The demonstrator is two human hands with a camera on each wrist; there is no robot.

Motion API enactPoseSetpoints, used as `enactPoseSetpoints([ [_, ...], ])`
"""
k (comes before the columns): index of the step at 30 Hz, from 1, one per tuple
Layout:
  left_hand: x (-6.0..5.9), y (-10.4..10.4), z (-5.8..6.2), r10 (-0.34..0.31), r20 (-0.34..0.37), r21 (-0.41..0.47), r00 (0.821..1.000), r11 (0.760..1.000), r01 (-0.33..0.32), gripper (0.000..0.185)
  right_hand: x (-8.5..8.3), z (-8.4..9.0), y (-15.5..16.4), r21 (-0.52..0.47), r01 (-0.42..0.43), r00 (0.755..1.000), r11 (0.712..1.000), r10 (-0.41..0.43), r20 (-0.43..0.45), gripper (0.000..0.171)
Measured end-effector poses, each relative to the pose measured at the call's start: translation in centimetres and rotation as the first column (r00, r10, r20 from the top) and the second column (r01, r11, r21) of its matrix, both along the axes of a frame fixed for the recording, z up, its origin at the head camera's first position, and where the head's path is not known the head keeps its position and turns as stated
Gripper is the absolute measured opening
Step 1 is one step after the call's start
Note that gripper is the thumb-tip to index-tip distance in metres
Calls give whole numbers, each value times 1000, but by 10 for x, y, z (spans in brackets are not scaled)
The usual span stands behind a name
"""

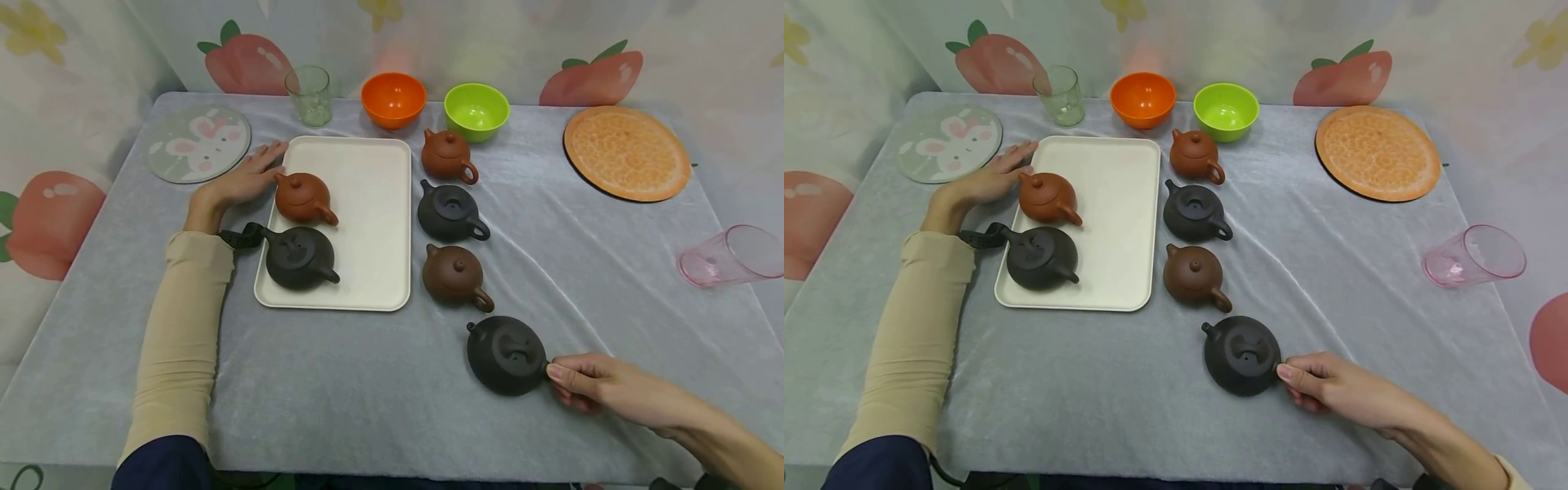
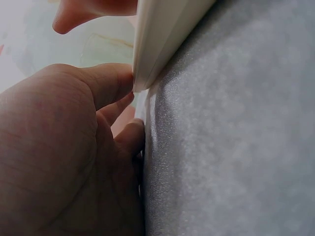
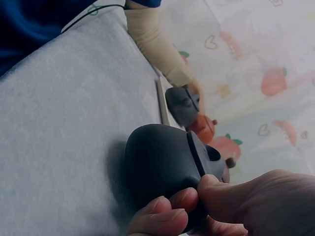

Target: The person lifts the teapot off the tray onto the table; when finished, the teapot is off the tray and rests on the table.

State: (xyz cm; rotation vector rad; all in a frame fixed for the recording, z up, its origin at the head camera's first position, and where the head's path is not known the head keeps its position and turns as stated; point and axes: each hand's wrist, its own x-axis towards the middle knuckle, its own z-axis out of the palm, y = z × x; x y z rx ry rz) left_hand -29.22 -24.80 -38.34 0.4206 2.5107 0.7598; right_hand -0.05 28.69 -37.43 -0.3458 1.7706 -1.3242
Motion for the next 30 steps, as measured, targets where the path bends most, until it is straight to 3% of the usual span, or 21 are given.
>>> enactPoseSetpoints([
  [12,0,0,1,-7,-10,13,1000,1000,7,63,0,-1,19,21,24,999,999,-24,-34,34],
  [30,1,1,1,12,20,9,1000,1000,-13,64,-14,2,42,73,93,996,993,-94,6,37],
])
